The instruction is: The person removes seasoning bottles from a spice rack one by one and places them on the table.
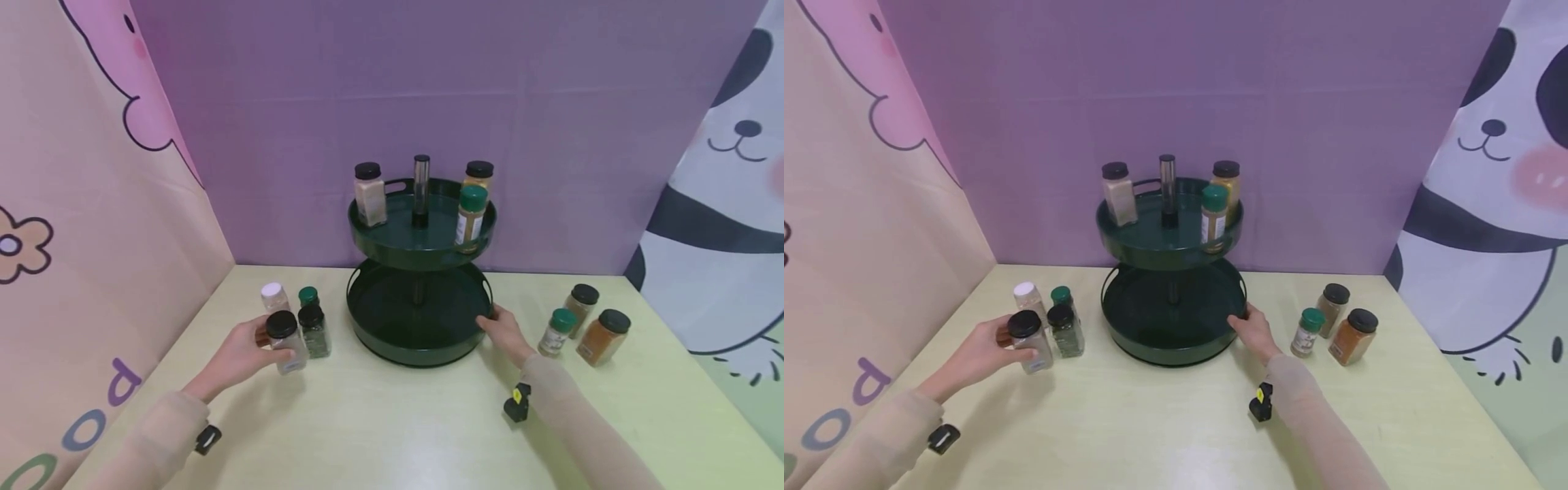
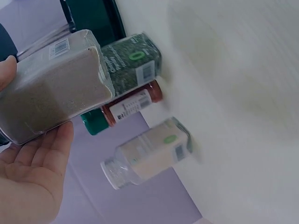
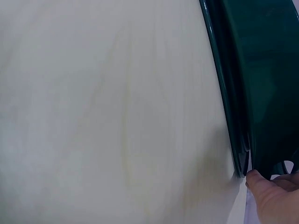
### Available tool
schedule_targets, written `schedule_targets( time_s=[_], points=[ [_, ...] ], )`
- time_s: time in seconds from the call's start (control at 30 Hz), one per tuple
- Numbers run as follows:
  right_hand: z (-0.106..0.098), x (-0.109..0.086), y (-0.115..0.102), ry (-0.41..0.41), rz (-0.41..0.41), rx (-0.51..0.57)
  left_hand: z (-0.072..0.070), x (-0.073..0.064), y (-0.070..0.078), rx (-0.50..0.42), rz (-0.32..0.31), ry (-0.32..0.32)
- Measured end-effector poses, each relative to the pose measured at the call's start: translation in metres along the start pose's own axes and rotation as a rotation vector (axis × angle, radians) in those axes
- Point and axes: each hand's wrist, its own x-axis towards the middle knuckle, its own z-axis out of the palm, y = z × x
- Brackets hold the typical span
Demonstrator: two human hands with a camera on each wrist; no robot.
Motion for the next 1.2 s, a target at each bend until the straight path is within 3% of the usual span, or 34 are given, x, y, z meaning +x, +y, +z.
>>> schedule_targets(
  time_s=[0.2,0.5,0.83,1.2],
  points=[
    [0.000,0.000,0.000,-0.007,-0.001,0.012,-0.004,0.000,-0.008,0.014,-0.041,0.007],
    [0.001,0.000,0.000,0.006,-0.003,0.006,-0.005,0.006,-0.020,0.049,-0.057,0.051],
    [0.002,0.000,0.000,0.001,0.007,0.024,-0.007,0.014,-0.034,0.048,-0.084,0.056],
    [0.001,0.003,0.002,0.000,0.017,0.013,-0.002,0.023,-0.053,0.047,-0.118,0.070]
  ],
)
